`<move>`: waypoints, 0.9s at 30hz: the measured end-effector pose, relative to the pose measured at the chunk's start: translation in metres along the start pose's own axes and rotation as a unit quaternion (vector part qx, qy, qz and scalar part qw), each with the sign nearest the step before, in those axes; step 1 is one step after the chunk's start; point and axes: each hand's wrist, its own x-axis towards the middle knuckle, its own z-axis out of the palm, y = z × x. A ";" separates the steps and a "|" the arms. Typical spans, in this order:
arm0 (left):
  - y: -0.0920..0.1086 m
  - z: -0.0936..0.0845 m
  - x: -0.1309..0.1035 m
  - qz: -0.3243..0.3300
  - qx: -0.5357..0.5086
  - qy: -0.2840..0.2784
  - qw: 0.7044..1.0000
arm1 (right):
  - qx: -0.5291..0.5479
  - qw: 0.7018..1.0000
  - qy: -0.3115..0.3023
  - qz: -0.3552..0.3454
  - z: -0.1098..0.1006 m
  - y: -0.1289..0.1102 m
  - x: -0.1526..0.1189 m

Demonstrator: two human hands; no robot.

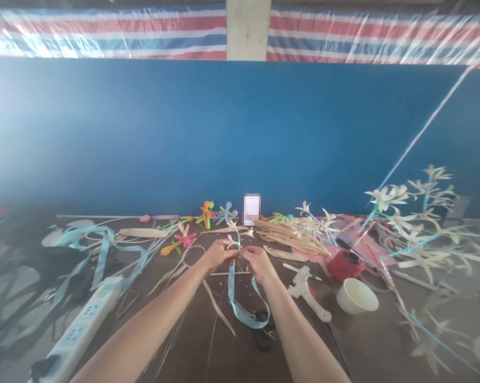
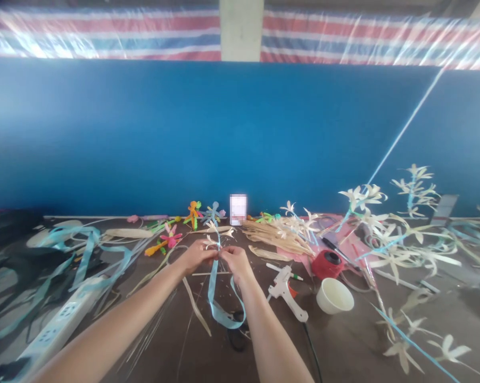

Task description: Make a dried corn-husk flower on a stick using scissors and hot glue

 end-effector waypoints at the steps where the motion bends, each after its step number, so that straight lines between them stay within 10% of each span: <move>1: 0.001 -0.001 -0.001 0.000 0.004 -0.005 1.000 | 0.007 1.000 0.001 0.000 0.001 0.000 0.000; 27: 0.012 -0.030 0.026 -0.111 -0.110 -0.051 0.986 | 0.075 0.993 -0.089 0.026 0.009 -0.023 0.033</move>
